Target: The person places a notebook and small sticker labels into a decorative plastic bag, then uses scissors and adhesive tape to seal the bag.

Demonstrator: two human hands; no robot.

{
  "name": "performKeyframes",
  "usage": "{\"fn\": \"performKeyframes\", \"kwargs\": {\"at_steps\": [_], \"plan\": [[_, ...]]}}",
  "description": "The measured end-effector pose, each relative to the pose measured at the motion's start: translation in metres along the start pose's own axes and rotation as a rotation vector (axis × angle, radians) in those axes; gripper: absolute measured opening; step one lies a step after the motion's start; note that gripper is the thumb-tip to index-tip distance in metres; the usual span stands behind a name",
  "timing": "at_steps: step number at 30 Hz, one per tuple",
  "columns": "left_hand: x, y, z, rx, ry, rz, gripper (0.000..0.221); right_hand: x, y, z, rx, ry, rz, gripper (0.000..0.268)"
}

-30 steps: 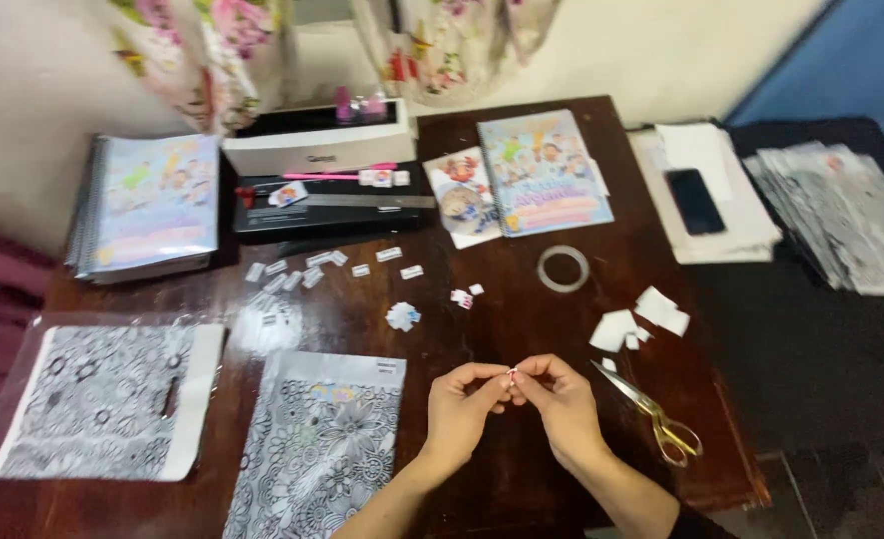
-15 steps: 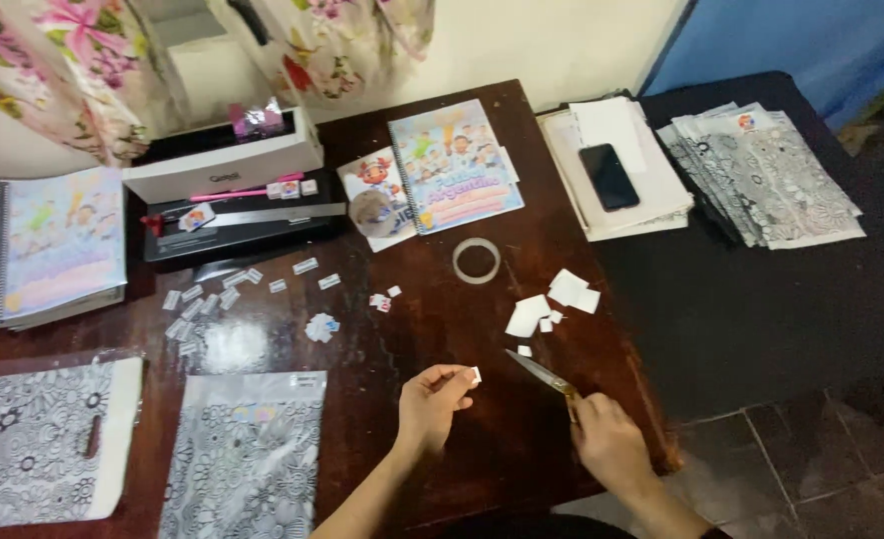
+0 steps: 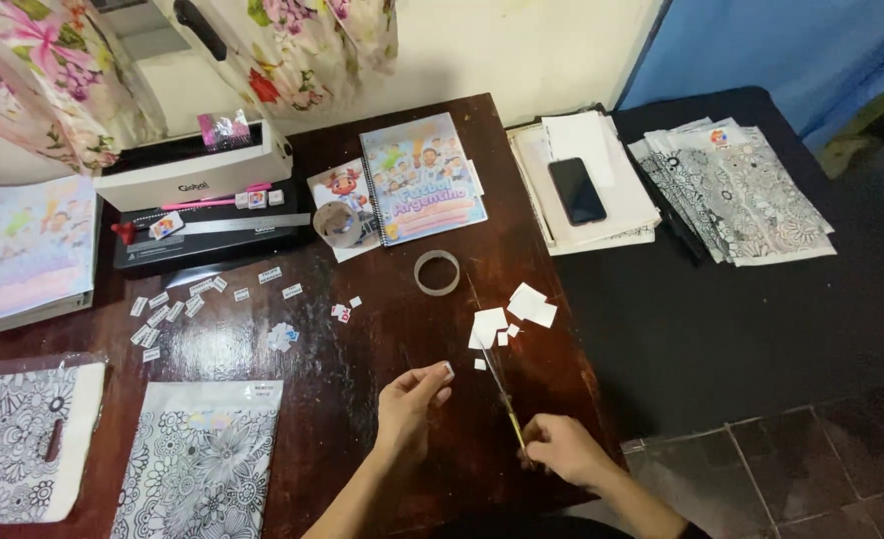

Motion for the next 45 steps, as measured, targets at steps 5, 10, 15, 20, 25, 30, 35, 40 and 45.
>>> {"fn": "performKeyframes", "kwargs": {"at_steps": [5, 10, 15, 20, 25, 30, 35, 40, 45], "plan": [[-0.003, -0.016, -0.024, -0.139, 0.066, -0.028, 0.018, -0.016, 0.004, -0.016, 0.813, 0.184, 0.254, 0.017], [-0.001, -0.022, -0.045, -0.159, 0.109, -0.012, 0.018, -0.019, 0.011, -0.011, 0.707, 0.104, 0.395, 0.018], [0.009, -0.018, -0.046, -0.159, 0.163, -0.023, 0.018, -0.021, 0.019, -0.004, 0.595, 0.064, 0.370, 0.018], [0.015, -0.012, -0.048, -0.139, 0.169, -0.027, 0.019, -0.017, 0.012, -0.002, 0.519, 0.023, 0.373, 0.020], [0.015, -0.017, -0.050, -0.150, 0.180, -0.040, 0.019, -0.011, 0.005, -0.001, 0.574, 0.045, 0.399, 0.021], [0.016, -0.018, -0.049, -0.132, 0.182, -0.033, 0.020, -0.010, 0.005, 0.001, 0.613, 0.074, 0.355, 0.021], [0.021, -0.011, -0.048, -0.150, 0.161, -0.035, 0.019, -0.010, 0.004, -0.001, 0.619, 0.065, 0.352, 0.020], [0.015, -0.018, -0.050, -0.126, 0.157, -0.027, 0.019, -0.014, 0.009, -0.003, 0.641, 0.011, 0.350, 0.017], [0.017, -0.016, -0.049, -0.108, 0.152, -0.006, 0.019, -0.009, 0.004, 0.001, 0.630, -0.072, 0.346, 0.013]]}}
Point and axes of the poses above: each hand's wrist, its own x-axis towards the middle knuckle, its own z-axis out of the back of the hand, y = z × x, the point moved 3 cm from there along x, towards the middle knuckle, and after that the axes turned 12 degrees about y, right-handed, at the moved point
